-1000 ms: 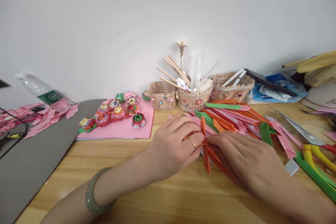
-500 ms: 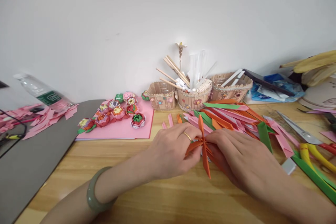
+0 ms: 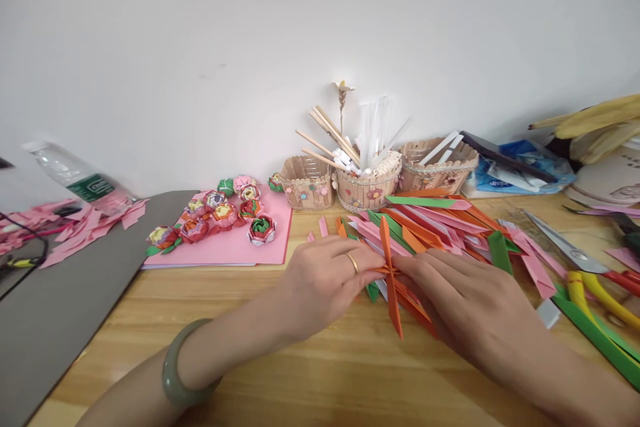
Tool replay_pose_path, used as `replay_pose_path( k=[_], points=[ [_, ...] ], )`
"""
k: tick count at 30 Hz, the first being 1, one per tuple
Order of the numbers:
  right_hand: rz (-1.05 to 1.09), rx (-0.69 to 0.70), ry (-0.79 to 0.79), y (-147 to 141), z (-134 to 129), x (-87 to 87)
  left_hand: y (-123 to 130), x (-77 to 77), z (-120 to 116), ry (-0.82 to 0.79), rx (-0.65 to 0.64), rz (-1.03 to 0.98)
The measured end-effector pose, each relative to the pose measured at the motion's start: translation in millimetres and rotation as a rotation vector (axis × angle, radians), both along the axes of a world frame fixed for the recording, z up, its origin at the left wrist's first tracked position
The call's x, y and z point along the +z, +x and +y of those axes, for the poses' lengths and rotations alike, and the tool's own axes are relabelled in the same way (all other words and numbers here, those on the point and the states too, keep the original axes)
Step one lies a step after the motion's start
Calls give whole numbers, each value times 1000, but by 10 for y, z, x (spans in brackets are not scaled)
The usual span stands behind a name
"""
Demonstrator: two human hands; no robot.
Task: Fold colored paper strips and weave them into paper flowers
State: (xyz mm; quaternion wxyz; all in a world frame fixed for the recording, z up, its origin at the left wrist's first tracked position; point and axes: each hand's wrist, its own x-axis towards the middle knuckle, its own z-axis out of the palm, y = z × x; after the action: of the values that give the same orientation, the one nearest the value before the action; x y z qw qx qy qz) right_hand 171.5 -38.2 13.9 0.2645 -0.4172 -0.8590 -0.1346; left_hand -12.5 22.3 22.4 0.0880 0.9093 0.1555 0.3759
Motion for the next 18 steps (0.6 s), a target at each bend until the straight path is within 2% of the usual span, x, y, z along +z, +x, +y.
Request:
replay_pose_path(
  k=[5,8,13,16,18],
  points=[
    [54,73,27,-9,-59,17,-13,-39,-46,58,-60,-57],
    [74,83,31,-10,-65,12,-7,-30,-51,30,-80,-89],
    [113,-53,-48,42,1,-20,20,31,46,-130,24,-90],
    [152,-114,-67,115,55,-37,1,28,135,-124,74,-113],
    [155,-106,-120,163,80,-44,-21,16,178,-85,99,-119]
  ],
)
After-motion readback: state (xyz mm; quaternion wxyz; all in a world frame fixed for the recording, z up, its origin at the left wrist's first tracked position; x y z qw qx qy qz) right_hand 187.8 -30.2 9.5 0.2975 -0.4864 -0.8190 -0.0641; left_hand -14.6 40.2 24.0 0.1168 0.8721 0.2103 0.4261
